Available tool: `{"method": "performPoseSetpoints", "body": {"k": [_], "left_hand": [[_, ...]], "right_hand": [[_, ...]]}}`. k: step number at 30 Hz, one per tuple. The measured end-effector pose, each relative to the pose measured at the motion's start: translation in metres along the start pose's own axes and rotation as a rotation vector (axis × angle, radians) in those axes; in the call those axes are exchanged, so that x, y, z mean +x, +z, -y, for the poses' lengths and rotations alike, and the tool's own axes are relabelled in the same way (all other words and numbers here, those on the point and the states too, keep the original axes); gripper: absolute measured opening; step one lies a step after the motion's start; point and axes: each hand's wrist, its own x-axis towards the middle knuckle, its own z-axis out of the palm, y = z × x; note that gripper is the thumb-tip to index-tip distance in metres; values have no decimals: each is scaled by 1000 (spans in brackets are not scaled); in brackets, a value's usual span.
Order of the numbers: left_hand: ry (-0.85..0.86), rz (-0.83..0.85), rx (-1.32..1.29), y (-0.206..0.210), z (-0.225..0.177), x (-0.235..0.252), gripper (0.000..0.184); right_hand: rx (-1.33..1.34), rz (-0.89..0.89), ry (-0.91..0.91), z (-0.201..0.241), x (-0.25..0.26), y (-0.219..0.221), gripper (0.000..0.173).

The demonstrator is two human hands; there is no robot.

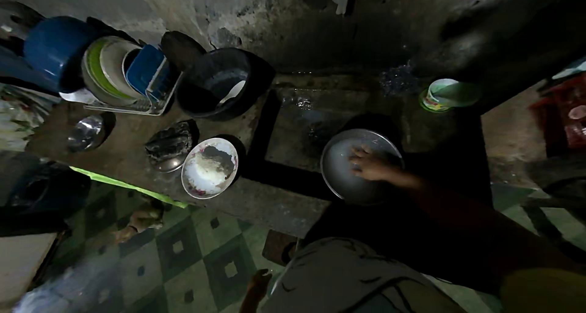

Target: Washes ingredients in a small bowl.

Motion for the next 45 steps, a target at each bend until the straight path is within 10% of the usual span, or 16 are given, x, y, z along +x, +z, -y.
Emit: {"method": "performPoseSetpoints", "body": {"k": [2,4,17,32,39,45], "left_hand": [[-599,-156,-45,29,33,26,45],[-814,-179,-60,44,61,46,48],[-812,-171,-64,67,84,40,48],[-880,-259,-185,94,100,2,47],[-823,-223,-154,59,2,27,43],[-796,-225,-82,30,-16,44,43]], "right_hand": [[-39,51,33,-4,-13,0,64],[-86,132,41,-4,-26,1,67],[-343,577,234,53,-66,-26,38],[60,88,366,20,7,-30,61],[-92,328,302,36,-22,-28,75],[9,308,424,56,-82,-27,42]]}}
